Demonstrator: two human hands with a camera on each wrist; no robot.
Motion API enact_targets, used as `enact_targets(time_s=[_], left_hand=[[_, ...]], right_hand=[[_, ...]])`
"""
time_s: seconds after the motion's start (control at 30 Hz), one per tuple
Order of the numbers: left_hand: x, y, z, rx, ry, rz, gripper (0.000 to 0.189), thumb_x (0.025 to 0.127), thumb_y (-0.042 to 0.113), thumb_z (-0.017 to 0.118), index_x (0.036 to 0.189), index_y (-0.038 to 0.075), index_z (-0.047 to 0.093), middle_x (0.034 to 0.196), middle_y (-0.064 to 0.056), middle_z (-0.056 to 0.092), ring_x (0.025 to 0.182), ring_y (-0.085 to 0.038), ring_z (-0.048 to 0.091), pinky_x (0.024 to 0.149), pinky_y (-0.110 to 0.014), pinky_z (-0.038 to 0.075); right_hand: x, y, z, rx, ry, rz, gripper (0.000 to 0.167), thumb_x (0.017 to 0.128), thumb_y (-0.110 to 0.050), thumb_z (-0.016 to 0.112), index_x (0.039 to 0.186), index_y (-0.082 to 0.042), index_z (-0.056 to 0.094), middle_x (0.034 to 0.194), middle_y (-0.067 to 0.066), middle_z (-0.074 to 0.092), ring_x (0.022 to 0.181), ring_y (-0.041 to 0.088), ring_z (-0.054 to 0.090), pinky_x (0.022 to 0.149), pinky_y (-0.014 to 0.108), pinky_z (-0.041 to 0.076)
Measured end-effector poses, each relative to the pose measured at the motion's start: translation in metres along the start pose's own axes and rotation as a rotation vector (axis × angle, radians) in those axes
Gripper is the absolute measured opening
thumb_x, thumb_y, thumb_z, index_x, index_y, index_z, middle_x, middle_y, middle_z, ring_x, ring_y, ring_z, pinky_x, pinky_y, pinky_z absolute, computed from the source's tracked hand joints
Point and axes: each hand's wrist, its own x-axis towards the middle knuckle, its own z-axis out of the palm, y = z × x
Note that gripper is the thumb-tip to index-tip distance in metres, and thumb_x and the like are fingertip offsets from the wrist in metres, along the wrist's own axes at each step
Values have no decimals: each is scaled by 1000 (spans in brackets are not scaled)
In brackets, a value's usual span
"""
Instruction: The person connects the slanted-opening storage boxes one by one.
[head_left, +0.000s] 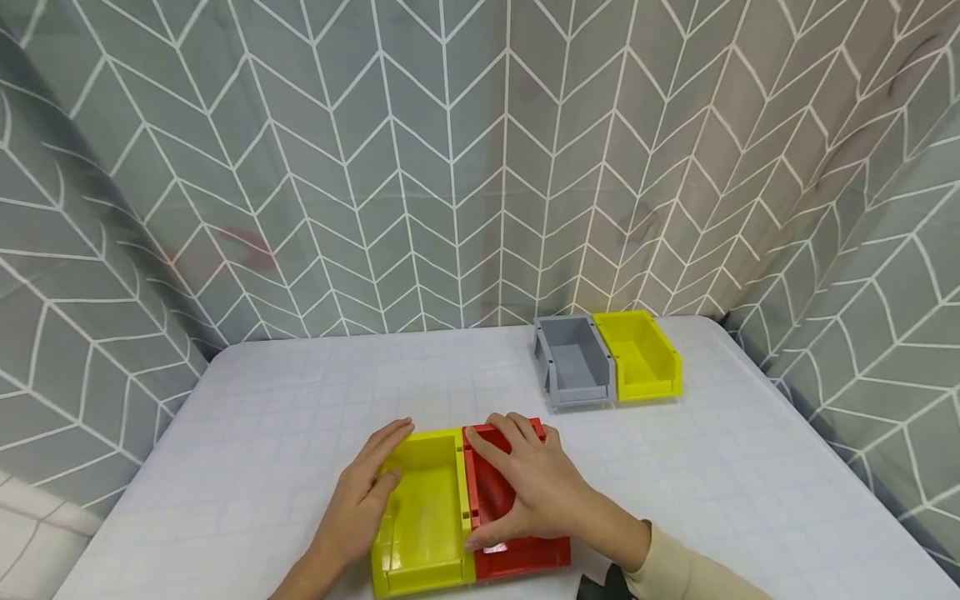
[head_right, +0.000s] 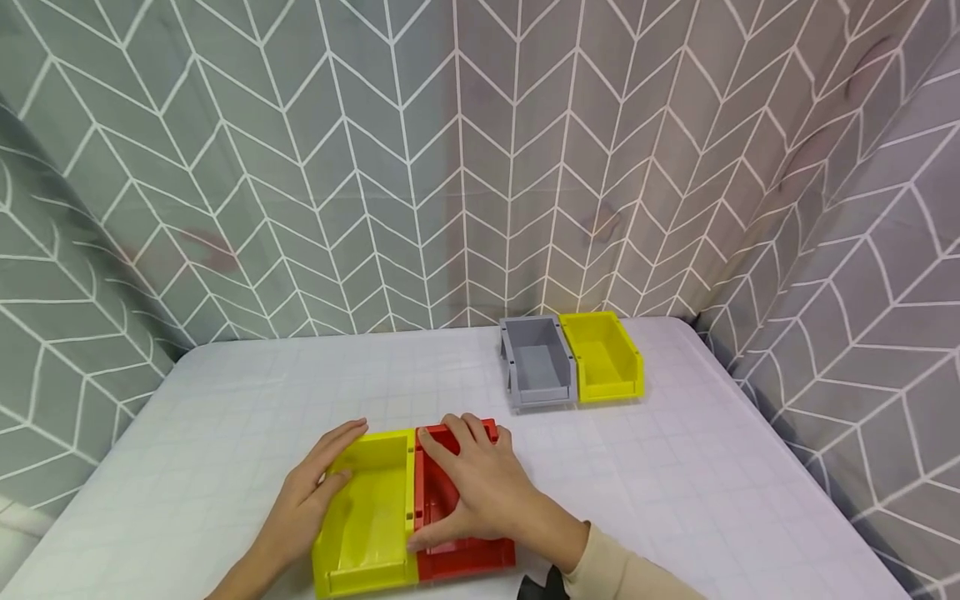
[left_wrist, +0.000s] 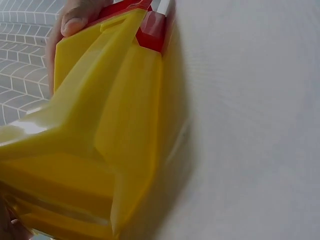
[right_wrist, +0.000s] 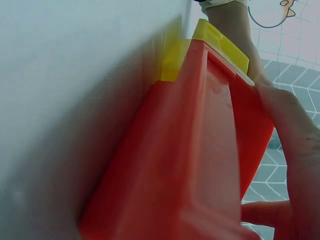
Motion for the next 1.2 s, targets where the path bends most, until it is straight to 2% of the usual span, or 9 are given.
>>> enact_targets(time_s=[0.1, 0.3, 0.5, 0.67, 0.73, 0.8, 0.97, 1.03, 1.2], left_hand=[[-1, -1, 0, -1, 18, -18, 60, 96, -9, 54, 150, 15, 56, 160, -1, 45, 147, -31, 40, 112, -63, 36], [1, 1, -5, 20, 34, -116, 56, 96, -5, 61, 147, 17, 61, 159, 7, 45, 144, -31, 44, 99, -65, 48], [1, 2, -14, 161, -77, -63, 72, 90, -4, 65, 158, 12, 47, 167, 4, 30, 151, -28, 33, 116, -55, 33], [-1, -2, -16, 180, -74, -21, 80, 84, -12, 60, 159, 11, 43, 168, 5, 28, 152, -23, 30, 118, -48, 29], [-1, -2, -15, 189, -62, -16, 79, 85, -12, 59, 159, 10, 43, 167, 5, 29, 151, -23, 31, 117, -48, 29], [-1, -2, -15, 193, -52, -16, 78, 86, -12, 59, 159, 10, 43, 167, 5, 29, 151, -22, 32, 117, -47, 30], [-1, -2, -14, 181, -44, -23, 79, 87, -12, 57, 161, 12, 41, 167, 7, 28, 152, -21, 30, 118, -42, 27], [-2, -3, -14, 173, -44, -26, 79, 87, -12, 57, 161, 13, 41, 167, 8, 28, 152, -20, 30, 118, -39, 25], [-1, -3, -15, 159, -47, -25, 79, 88, -12, 56, 161, 14, 41, 167, 9, 28, 152, -19, 29, 119, -34, 23]], right_hand=[[0, 0, 1, 13, -15, 15, 116, 68, -89, 66, 161, -24, 42, 158, 12, 38, 142, 36, 33, 102, 73, 36], [7, -1, 1, 48, -13, 27, 113, 68, -86, 70, 160, -27, 43, 157, 8, 40, 141, 30, 33, 105, 68, 37], [15, -1, 2, 76, -11, 31, 110, 69, -84, 71, 160, -27, 45, 159, 8, 39, 142, 29, 32, 105, 68, 38], [20, 8, -10, 162, -55, 33, 99, 76, -77, 72, 158, -28, 48, 160, 6, 41, 144, 29, 33, 110, 70, 33], [25, 19, -21, 222, -25, 23, 88, 83, -66, 74, 156, -23, 51, 158, 7, 44, 144, 31, 36, 112, 70, 31], [31, 36, -34, 263, 49, 17, 73, 90, -51, 74, 152, -17, 56, 155, 10, 49, 143, 34, 41, 114, 68, 31], [55, 93, -58, 201, 285, -15, 45, 99, -16, 67, 141, 1, 63, 141, 20, 61, 132, 41, 54, 109, 61, 43], [65, 115, -65, 161, 321, 8, 41, 99, -8, 65, 139, 3, 63, 138, 21, 63, 122, 41, 61, 106, 57, 48], [82, 158, -77, 5, 321, 59, 41, 96, 2, 57, 137, 4, 64, 135, 24, 64, 119, 43, 62, 103, 57, 49]])
